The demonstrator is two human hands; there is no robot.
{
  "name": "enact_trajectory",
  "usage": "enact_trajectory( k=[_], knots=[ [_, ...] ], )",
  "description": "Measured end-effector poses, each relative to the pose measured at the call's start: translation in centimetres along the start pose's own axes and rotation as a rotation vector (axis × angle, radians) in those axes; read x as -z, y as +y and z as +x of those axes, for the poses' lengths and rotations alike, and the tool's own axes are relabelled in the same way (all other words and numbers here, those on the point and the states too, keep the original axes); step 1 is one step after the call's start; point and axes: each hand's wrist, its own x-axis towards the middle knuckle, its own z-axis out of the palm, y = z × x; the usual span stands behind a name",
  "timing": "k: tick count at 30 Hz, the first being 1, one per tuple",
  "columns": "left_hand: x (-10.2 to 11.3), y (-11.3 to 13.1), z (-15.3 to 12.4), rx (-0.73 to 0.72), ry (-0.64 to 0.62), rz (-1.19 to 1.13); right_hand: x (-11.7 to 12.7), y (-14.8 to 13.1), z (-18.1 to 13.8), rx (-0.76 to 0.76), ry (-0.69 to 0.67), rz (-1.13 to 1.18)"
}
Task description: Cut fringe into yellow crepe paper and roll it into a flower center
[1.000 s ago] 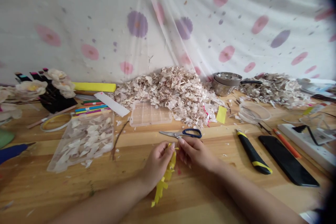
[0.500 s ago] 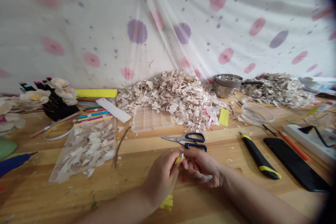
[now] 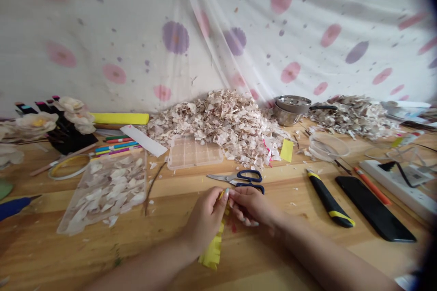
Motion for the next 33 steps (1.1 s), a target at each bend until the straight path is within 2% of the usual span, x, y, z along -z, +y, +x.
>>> enact_trajectory(
  k=[2, 5, 8, 11, 15, 20, 22, 24, 26, 29, 31, 33],
  knots=[
    [-0.1, 0.0, 0.3, 0.071, -0.023, -0.142, -0.2, 0.8, 0.4, 0.120, 0.094, -0.174],
    [-0.1, 0.2, 0.5, 0.146, -0.018, -0.292, -0.3, 1.7, 0.6, 0.447, 0.258, -0.470],
    [-0.3, 0.4, 0.6, 0.230, 0.010, -0.452, -0.1, 1.7, 0.3, 0.659, 0.330, -0.753],
    [-0.4, 0.5, 0.6, 0.296, 0.037, -0.574, 0.1, 1.2, 0.0, 0.767, 0.341, -0.928],
    [-0.4, 0.5, 0.9, 0.313, 0.047, -0.609, 0.5, 0.7, 0.0, 0.867, 0.353, -1.063],
    [-0.3, 0.4, 1.2, 0.308, 0.041, -0.599, 1.6, -0.6, -0.5, 1.060, 0.235, -1.356],
    [-0.3, 0.2, 1.1, 0.288, 0.044, -0.572, 2.0, -1.1, -0.7, 1.026, 0.196, -1.339],
    [-0.4, 0.2, 0.8, 0.264, 0.050, -0.537, 2.0, -1.1, -0.6, 0.881, 0.178, -1.126],
    [-0.4, 0.2, 0.3, 0.198, 0.058, -0.442, 1.7, -0.7, -0.2, 0.605, 0.165, -0.757],
    [-0.4, 0.4, -0.2, 0.063, 0.028, -0.276, 0.9, -0.1, 0.4, 0.067, 0.031, -0.186],
    [-0.3, 0.4, -0.3, 0.015, 0.008, -0.221, 0.5, 0.0, 0.4, -0.091, -0.026, 0.036],
    [-0.2, 0.4, -0.3, -0.010, 0.018, -0.164, 0.4, -0.2, 0.3, -0.158, -0.087, 0.192]
  ],
)
